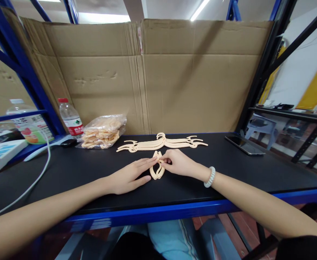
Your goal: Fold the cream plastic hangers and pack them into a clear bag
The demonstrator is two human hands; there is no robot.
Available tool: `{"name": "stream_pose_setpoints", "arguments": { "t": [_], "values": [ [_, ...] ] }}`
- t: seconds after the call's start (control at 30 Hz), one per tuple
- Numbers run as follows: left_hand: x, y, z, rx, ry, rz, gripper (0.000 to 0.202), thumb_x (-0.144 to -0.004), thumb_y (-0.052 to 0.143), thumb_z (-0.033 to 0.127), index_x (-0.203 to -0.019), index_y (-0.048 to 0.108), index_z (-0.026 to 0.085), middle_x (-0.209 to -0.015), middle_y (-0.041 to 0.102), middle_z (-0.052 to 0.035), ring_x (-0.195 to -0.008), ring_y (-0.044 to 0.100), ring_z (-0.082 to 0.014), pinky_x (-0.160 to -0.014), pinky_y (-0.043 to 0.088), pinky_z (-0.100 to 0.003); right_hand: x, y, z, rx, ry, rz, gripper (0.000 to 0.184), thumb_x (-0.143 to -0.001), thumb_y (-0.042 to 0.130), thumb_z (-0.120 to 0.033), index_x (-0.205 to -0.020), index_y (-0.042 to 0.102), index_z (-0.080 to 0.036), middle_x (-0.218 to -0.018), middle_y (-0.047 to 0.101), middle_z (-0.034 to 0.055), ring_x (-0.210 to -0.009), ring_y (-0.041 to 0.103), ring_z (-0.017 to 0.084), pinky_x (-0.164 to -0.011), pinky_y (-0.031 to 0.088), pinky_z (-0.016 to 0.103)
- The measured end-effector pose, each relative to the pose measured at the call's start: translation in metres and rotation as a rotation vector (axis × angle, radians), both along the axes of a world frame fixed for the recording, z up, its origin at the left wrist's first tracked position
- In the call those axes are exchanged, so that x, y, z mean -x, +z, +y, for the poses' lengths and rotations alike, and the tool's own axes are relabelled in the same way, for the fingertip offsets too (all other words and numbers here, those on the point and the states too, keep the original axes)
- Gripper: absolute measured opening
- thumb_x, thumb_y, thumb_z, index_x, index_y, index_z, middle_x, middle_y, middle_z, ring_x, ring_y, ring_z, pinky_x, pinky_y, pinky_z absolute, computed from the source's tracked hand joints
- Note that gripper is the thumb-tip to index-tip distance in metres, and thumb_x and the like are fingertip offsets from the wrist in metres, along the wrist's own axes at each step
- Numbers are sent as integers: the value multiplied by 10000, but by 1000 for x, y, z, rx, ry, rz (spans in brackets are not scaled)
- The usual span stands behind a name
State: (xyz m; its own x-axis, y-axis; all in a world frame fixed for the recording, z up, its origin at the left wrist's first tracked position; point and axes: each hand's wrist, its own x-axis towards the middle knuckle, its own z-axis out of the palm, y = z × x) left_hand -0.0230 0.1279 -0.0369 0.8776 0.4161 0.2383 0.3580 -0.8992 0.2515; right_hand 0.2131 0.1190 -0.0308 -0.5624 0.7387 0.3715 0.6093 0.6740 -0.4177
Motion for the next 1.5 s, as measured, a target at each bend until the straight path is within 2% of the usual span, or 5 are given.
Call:
{"name": "stream_pose_setpoints", "arguments": {
  "t": [0.27,0.6,0.83,0.93,1.5],
  "values": [
    [0,-1,6,26,23,-24,554,-922,455,319,-1439,295,202,-1487,300,-88,-1362,303,-251,-1122,256,-447,0,-1,4,25,28,53,213,-849,563,-312,-909,705,-166,-706,613,30,-616,499,131,-587,382,251],
    [2,0,6,71,33,-91,585,-919,459,343,-1448,264,191,-1502,270,-90,-1375,276,-231,-1136,242,-427,-1,3,6,5,22,19,248,-874,492,-229,-1033,669,-159,-796,665,48,-661,561,146,-625,437,265],
    [21,4,29,-7,332,-167,460,-888,454,361,-1298,485,154,-1356,503,-117,-1254,459,-263,-1076,332,-446,-60,9,45,-150,-362,-138,233,-796,519,-143,-954,690,-133,-881,686,92,-747,606,184,-694,444,293],
    [27,1,37,-10,402,-179,456,-856,476,373,-1254,523,155,-1315,541,-122,-1222,489,-278,-1041,376,-440,-82,6,59,-122,-426,-189,211,-792,543,-163,-938,692,-128,-917,686,97,-794,612,200,-723,441,297],
    [19,2,25,104,340,-279,300,-803,508,240,-1088,575,175,-1007,666,-84,-911,616,-207,-804,490,-350,-71,-13,66,-188,-290,-161,95,-826,561,-198,-784,630,-149,-841,621,83,-852,544,210,-811,398,331]
  ]
}}
